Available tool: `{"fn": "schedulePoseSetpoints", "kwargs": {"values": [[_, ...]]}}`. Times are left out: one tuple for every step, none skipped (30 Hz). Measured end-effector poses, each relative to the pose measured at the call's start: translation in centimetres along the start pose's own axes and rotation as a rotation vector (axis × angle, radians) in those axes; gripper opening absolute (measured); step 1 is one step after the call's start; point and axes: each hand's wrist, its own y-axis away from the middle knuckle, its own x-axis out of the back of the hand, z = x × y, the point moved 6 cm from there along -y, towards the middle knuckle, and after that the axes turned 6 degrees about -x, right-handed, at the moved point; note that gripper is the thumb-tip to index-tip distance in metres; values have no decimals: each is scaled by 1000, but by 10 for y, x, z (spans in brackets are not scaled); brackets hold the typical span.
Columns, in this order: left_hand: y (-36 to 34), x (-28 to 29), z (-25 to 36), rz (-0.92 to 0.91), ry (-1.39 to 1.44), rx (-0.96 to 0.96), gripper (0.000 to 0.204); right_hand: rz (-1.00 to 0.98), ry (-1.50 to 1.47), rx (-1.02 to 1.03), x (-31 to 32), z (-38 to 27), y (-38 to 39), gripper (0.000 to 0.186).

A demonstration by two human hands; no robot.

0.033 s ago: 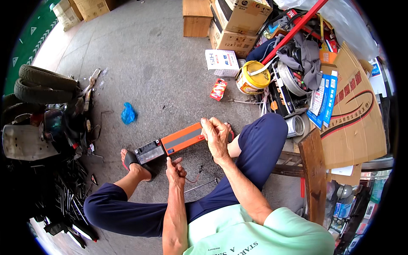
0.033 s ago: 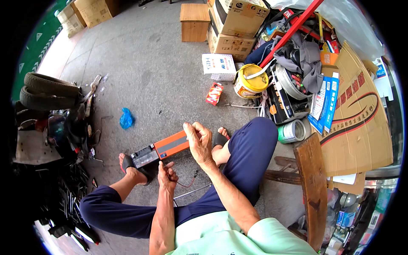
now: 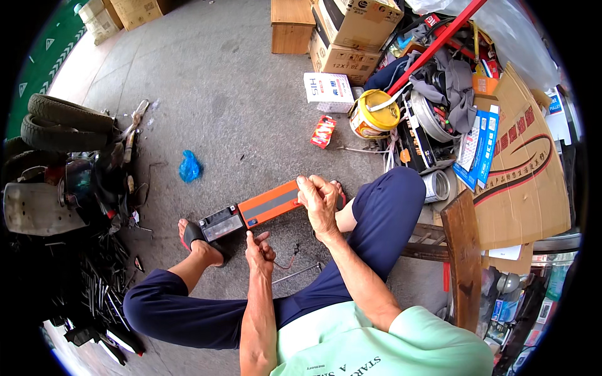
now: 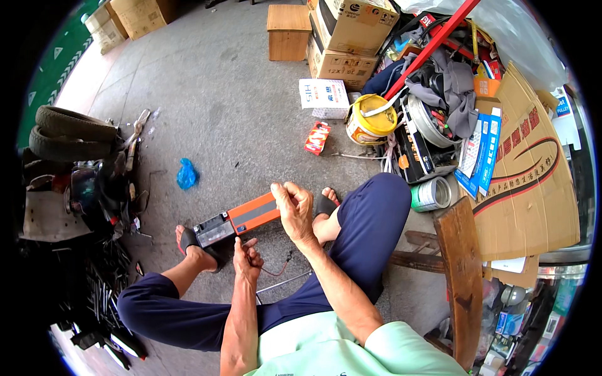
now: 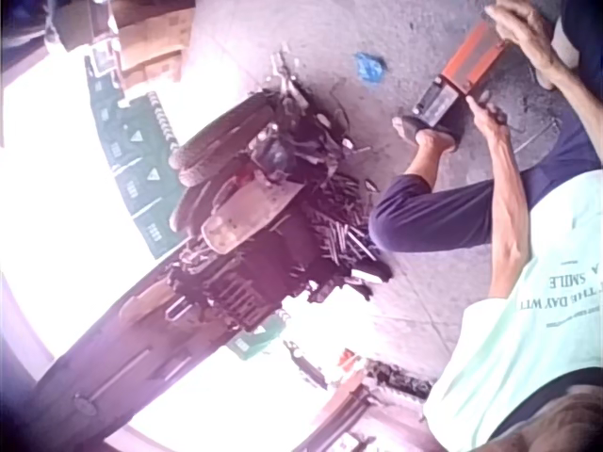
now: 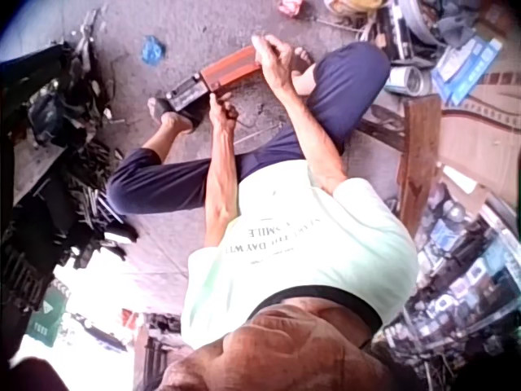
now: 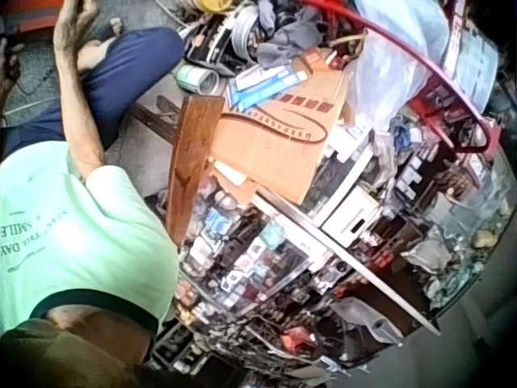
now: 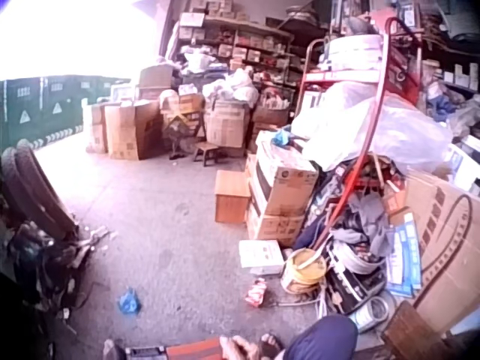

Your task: The person sits on the floor and uses a screwdriver to remove screws from an orange and black electronic device. They then use a red wire to test connections on the device.

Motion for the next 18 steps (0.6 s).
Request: {"fn": "schedulePoseSetpoints", "kwargs": {"values": [[-1, 1, -1, -4, -2, 6, 62, -22, 2, 12, -1, -5, 0, 41], [-2, 3, -2, 2, -7, 6, 62, -43, 4, 25, -1, -8, -1, 42], [-3, 5, -3, 7, -12, 6, 61, -89, 33, 35, -2, -9, -4, 43], [-3, 2, -3, 1, -14, 6, 61, -125, -13, -11, 0, -7, -7, 43], [-3, 1, -4, 0, -8, 17, 61, -161, -59, -57, 1, -3, -9, 43], [-3, 0, -3, -5, 1, 21, 61, -197, -106, -104, 2, 1, -12, 42], [-3, -1, -1, -7, 11, 27, 60, -225, -164, -135, 4, 5, -14, 41], [-1, -2, -2, -9, 22, 33, 60, -209, -153, -111, 6, 6, -15, 41], [-1, -5, -2, -12, 23, 17, 60, -194, -141, -86, 8, 7, -16, 40], [-1, -4, 0, -18, 25, 15, 60, -185, -139, -66, 4, 5, -15, 41], [0, -4, 2, -24, 27, 13, 60, -164, 9, -29, 4, 1, -13, 41], [2, -4, 3, -31, 28, 11, 60, -160, 50, -20, 2, -3, -10, 41], [2, -6, 4, -24, 35, 13, 59, -152, 94, -9, 2, -8, -6, 42], [3, -9, 7, -38, 33, 8, 59, -142, 137, 3, 2, -11, -2, 42], [6, -10, 9, -52, 31, 4, 59, -158, 2, -8, 5, -3, 0, 42], [9, -13, 12, -65, 33, 1, 59, -164, -91, 3, 6, -13, 6, 42], [12, -14, 15, -60, 3, -12, 59, -187, -178, 20, 7, -22, 12, 41], [15, -16, 19, -55, -26, -24, 58, -208, -265, 37, 8, -30, 16, 41]]}}
